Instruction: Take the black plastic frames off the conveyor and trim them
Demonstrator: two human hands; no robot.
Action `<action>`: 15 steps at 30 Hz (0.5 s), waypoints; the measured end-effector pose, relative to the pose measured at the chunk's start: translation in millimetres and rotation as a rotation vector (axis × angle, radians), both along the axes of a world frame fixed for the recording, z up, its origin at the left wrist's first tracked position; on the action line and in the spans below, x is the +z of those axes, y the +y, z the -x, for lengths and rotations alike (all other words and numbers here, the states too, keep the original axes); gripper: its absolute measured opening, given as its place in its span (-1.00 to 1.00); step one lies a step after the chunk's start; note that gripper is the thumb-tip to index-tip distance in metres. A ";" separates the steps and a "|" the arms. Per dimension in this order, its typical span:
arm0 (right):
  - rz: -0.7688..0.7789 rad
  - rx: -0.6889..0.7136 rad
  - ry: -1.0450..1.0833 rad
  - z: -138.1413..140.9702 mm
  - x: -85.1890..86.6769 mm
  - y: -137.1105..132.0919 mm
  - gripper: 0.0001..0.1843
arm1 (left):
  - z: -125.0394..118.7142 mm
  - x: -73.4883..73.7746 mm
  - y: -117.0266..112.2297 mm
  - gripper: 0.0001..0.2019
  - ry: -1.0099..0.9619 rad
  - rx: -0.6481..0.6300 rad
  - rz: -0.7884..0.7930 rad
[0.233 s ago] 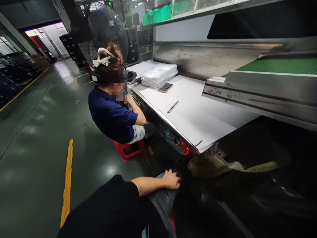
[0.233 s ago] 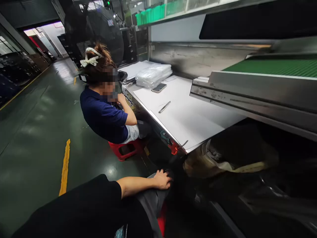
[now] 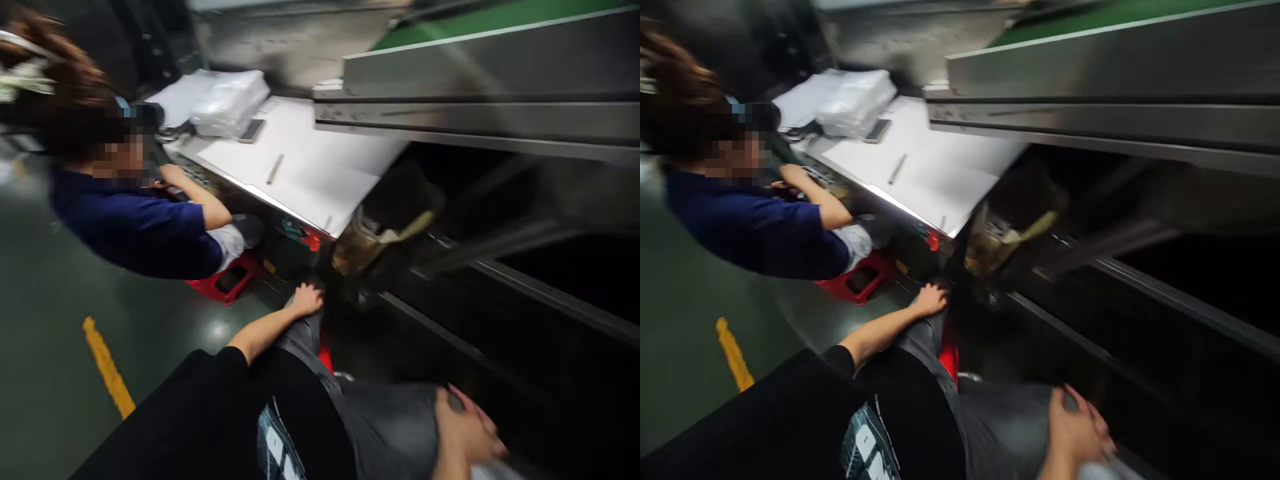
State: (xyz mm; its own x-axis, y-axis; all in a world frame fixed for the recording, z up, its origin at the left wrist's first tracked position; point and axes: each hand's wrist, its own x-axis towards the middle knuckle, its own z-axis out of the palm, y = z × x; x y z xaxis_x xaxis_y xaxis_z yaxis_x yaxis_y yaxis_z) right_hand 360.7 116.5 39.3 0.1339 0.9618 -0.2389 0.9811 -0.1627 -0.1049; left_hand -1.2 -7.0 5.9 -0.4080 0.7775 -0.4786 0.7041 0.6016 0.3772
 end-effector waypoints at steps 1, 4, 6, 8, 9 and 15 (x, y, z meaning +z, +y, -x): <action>0.013 -0.074 0.003 -13.5 2.1 -6.2 -0.61 | 1.7 -3.0 2.8 -0.49 0.005 -0.009 -0.003; 0.016 -0.161 0.038 -26.9 0.7 -7.8 -0.57 | 6.6 -11.5 11.6 -0.51 0.024 -0.030 -0.024; -0.001 -0.172 0.051 -23.0 -1.4 -3.6 -0.56 | 7.4 -12.5 13.7 -0.51 0.040 -0.036 -0.034; -0.018 -0.176 0.058 -17.8 -0.6 -1.9 -0.53 | 5.7 -9.4 13.2 -0.52 0.055 -0.039 -0.041; -0.025 -0.176 0.061 -16.2 0.9 -2.3 -0.53 | 4.1 -7.2 12.7 -0.52 0.063 -0.040 -0.043; -0.065 -0.163 0.085 -17.7 6.4 0.4 -0.59 | 3.4 -13.4 18.2 -0.50 0.097 -0.058 -0.025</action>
